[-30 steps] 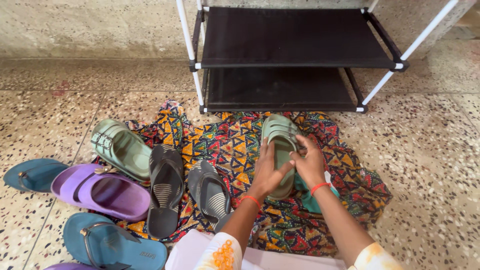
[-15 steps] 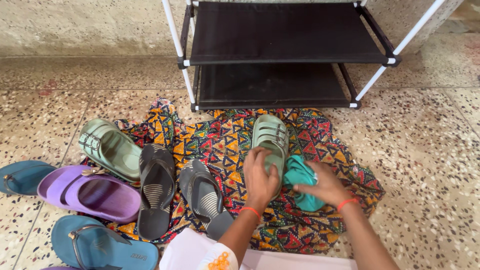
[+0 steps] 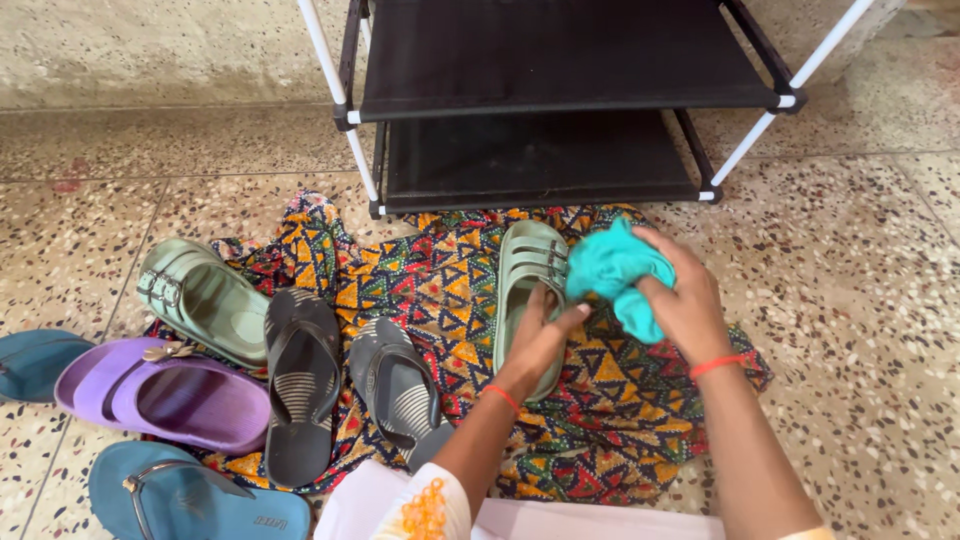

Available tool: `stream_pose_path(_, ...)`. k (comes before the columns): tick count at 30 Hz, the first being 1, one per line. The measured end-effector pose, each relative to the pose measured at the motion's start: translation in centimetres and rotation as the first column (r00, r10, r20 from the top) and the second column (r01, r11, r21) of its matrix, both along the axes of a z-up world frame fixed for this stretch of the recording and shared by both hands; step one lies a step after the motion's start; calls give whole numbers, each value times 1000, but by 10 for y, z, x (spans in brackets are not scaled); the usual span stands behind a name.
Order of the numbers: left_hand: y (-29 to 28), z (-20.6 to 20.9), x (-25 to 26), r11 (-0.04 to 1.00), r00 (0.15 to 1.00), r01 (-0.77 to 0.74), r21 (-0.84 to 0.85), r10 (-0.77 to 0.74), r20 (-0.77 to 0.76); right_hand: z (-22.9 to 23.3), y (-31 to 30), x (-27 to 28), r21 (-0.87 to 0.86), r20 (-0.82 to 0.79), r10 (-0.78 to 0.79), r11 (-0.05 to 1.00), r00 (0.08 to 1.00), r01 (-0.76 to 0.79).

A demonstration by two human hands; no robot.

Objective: The person sits on a patterned mat and wipes several pairs of sandals and flip-flops with a teal cloth. They clean the soles and straps of each shoe, then place the cleaned shoes on a nearby three-tier shoe rack.

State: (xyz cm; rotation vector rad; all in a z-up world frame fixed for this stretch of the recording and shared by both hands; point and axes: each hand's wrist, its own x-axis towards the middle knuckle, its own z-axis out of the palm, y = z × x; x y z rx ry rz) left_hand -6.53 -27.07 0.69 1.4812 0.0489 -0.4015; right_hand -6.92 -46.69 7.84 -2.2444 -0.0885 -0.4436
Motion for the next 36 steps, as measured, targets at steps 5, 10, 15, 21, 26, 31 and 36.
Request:
stream_pose_path(5,-1,6,5,957,996,-31,-287,6,-87,-7,45,26,-81,130,41,996,991,-31)
stream_pose_path(10,8,9,0,905,993,-24,-425,-26,-112,-74,80,16,-209,-1,232,951,973,-227)
stream_pose_path(15,14,-1,8,883,988,-99,-459,31,-154,-127,73,-29,165,11,16,986,1000,-17)
stream_pose_path(21,16,-12,7,859,998,-59,-508,37,-53,-98,20,-12,287,-434,-119,921,893,263)
stream_pose_path(26,14,-7,3,861,1000,-26,-509,29,-1,-67,18,11,142,-99,-98,984,990,111)
stream_pose_path(31,14,-7,1,849,996,-56,-526,14,-83,-97,66,16,-71,32,66,995,997,-63)
stream_pose_path(36,16,-10,2,894,995,-58,-444,18,-94,-128,64,-5,-5,-50,55,998,997,-55)
